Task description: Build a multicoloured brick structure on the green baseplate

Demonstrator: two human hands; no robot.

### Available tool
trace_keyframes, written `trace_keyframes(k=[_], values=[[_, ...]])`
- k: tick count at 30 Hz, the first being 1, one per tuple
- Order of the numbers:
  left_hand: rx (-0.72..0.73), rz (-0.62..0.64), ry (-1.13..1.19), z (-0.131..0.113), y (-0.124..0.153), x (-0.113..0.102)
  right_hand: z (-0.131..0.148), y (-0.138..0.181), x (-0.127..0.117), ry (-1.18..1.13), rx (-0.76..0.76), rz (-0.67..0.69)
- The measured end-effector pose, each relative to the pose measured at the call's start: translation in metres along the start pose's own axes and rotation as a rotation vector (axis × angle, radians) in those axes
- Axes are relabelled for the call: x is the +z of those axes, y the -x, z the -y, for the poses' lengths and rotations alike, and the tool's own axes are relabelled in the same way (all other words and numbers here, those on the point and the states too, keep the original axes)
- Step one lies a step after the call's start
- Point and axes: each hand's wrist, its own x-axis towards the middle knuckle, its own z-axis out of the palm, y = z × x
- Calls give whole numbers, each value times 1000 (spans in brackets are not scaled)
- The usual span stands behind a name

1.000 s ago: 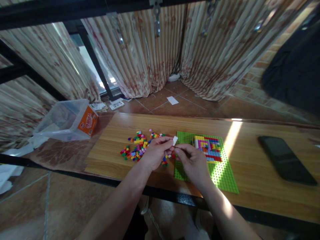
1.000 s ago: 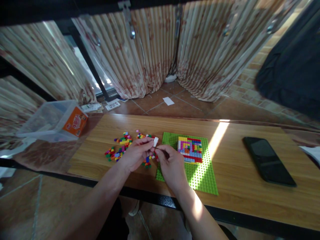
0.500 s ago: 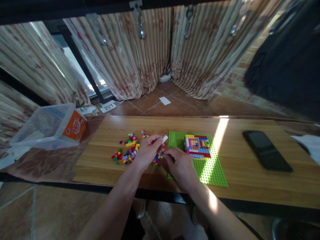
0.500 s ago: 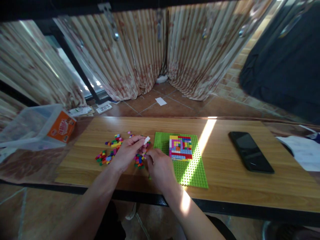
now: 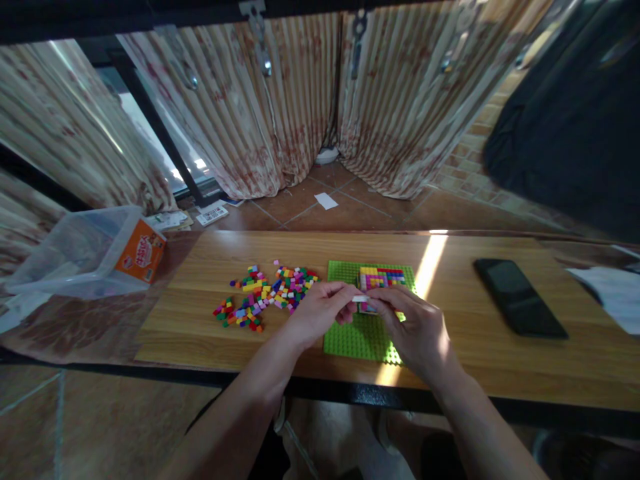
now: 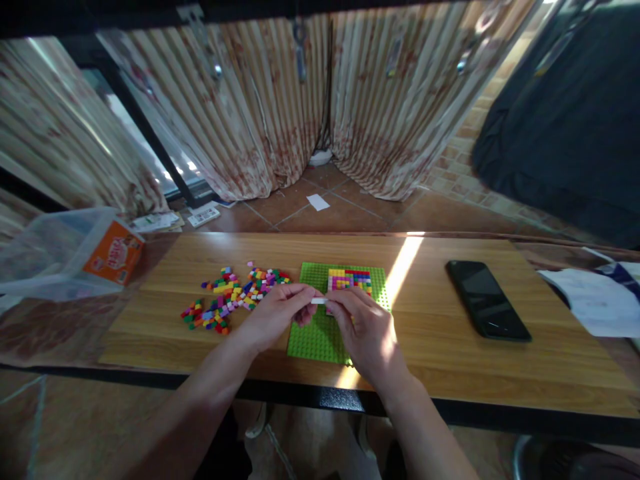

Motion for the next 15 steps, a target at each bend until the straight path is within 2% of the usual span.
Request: trace_keyframes(k=[3, 5, 8, 11, 15], values=[[57, -79, -41, 6, -5, 7, -18, 1, -21, 51, 80, -57], [125, -158, -163, 9, -8, 8, -31, 2, -35, 133, 179, -68], [274, -240, -425, 9, -9, 10, -46, 2, -48, 168, 269, 2], [442, -251, -687, 9, -7, 15, -51, 1, -49, 159, 276, 67], [586, -211, -902, 16, -3, 23, -50, -2, -41, 121, 295, 52]])
